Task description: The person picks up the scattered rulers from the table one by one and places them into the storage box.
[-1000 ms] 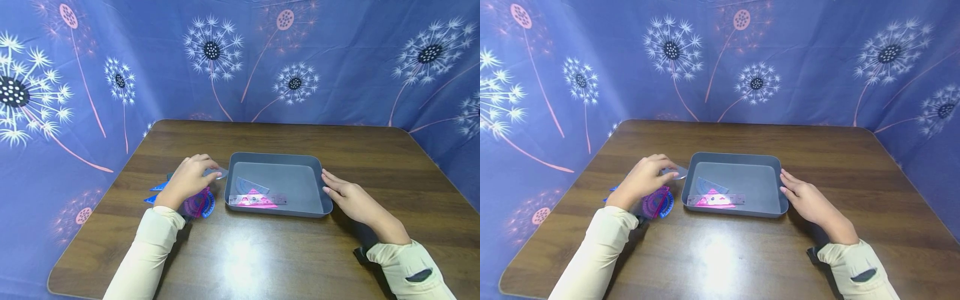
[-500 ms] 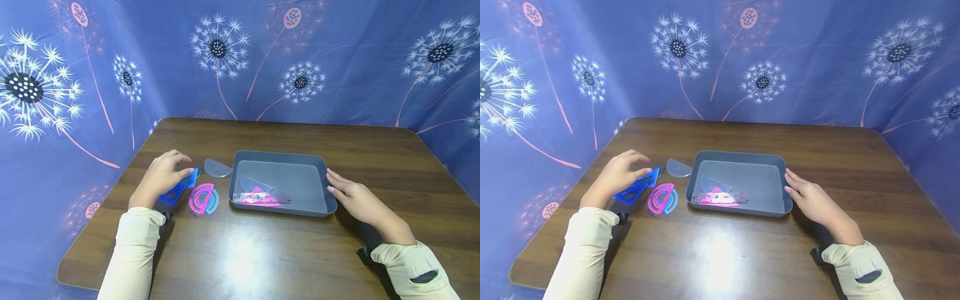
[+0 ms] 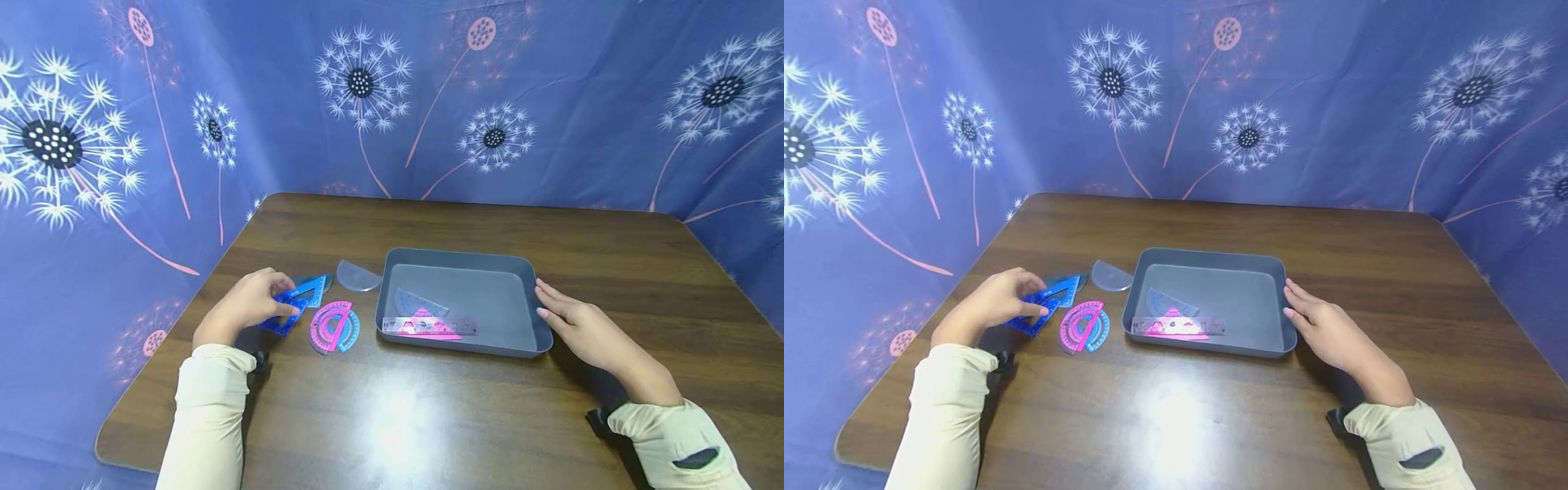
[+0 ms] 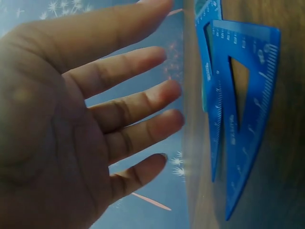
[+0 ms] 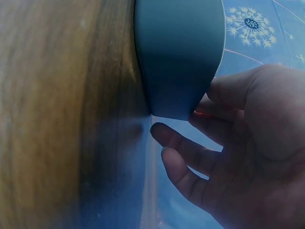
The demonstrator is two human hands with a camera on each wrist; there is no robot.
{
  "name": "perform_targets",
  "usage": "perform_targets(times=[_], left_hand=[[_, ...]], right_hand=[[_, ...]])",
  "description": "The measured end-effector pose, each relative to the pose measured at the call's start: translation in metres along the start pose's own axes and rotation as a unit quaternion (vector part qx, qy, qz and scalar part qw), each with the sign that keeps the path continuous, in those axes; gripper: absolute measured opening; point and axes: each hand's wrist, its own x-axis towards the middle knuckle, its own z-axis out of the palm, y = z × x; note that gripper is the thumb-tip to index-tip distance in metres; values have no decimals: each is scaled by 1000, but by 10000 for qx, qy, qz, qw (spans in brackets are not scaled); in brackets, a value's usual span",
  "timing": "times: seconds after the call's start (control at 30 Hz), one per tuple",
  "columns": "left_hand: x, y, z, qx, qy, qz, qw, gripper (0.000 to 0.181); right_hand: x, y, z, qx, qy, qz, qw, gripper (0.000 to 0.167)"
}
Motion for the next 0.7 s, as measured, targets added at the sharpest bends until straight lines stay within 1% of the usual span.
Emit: perform_targets(times=[0.17,0.23,0.33,0.5,0.7], left_hand=[[1,-5,6,-68,-431,9,9990,53],[1,-6,7,-133,-569,-3,9983,54],[3,-6,10,-194,-713,78,9972,54],[5,-9,13,-236,-768,151,9967,52],[9,-12,16,-210,-733,249,9968,49]], right_hand=[[-1,-1,1,-34,49,-23,10000,54],[-1,-1,1,-44,91,-34,9999,54],[-1,-1,2,-42,108,-6,9999,54],[-1,-2,2,-43,117,29,9999,53],[0,-3,3,-97,154,-5,9998,53]])
